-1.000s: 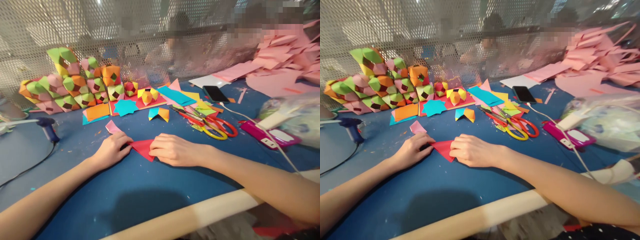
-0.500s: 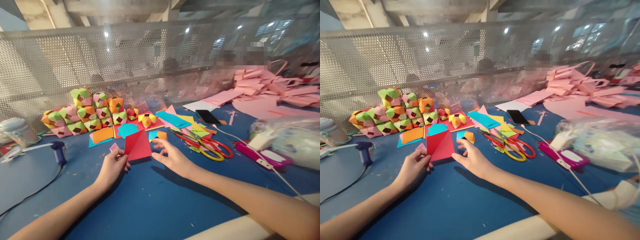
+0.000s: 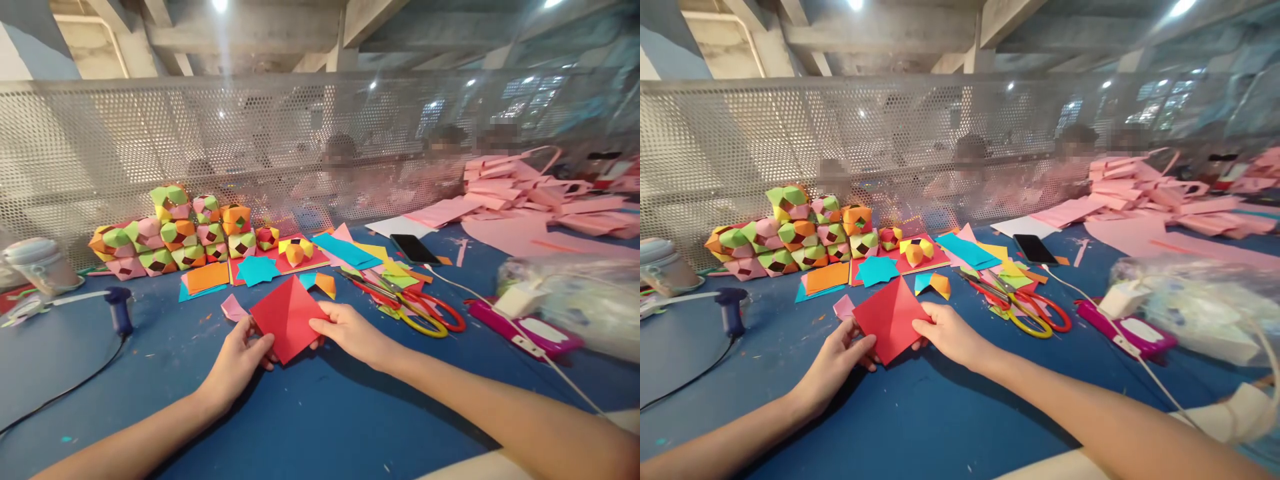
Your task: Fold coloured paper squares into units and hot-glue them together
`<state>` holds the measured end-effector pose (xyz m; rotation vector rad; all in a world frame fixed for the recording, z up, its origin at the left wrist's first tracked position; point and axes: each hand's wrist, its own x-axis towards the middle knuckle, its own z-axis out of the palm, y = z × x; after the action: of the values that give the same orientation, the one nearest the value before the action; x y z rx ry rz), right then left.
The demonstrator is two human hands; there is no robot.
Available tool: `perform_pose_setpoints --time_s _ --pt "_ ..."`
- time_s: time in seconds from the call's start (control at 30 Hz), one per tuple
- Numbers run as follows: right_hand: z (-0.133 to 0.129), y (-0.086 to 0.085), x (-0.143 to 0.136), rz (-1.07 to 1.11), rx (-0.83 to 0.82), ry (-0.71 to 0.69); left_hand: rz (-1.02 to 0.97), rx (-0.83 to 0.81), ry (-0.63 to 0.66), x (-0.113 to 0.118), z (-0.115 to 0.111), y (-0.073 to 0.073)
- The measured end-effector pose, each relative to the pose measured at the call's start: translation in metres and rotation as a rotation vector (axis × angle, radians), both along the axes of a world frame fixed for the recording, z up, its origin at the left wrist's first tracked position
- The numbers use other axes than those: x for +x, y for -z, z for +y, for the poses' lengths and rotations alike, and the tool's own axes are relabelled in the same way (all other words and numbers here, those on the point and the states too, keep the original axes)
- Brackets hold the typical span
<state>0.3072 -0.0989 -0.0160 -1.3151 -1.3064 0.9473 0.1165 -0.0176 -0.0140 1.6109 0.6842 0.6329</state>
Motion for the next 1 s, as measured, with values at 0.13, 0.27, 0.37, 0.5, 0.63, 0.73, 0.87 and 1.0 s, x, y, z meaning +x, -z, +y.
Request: perform_pose_setpoints --time_s 0.13,0.27,0.37,0.5,0.63,0.73,0.87,1.0 --pt "-0.005 -0.006 0.007 -0.033 -0.082 -0.079 -0.022 0.031 -0.055 -0.003 0.008 0.002" --pt "-0.006 -0.005 0.013 -0.130 -0.119 -0.098 0.017 0.040 -0.067 -0.002 0.013 0.005" --pt "-0.003 -0.002 0.016 -0.234 -0.040 -0.016 0.065 0.094 -0.098 0.000 0.014 0.007" --pt "0.002 0.002 0.016 -0.249 0.020 0.054 0.143 0.215 -0.091 0.001 0.015 0.010" --pt "0.004 0.004 0.018 -0.347 -0.001 0.083 0.252 0.393 -0.055 0.000 0.015 0.008" --pt "0.004 0.006 0.024 -0.340 -0.037 0.063 0.322 0.457 -0.039 0.000 0.015 0.005" --pt "0.005 0.010 0.029 -0.261 -0.059 0.032 0.310 0.443 -0.049 0.000 0.019 0.006" --pt "0.007 0.011 0.030 -0.208 -0.050 0.043 0.165 0.289 -0.145 0.001 0.024 0.012"
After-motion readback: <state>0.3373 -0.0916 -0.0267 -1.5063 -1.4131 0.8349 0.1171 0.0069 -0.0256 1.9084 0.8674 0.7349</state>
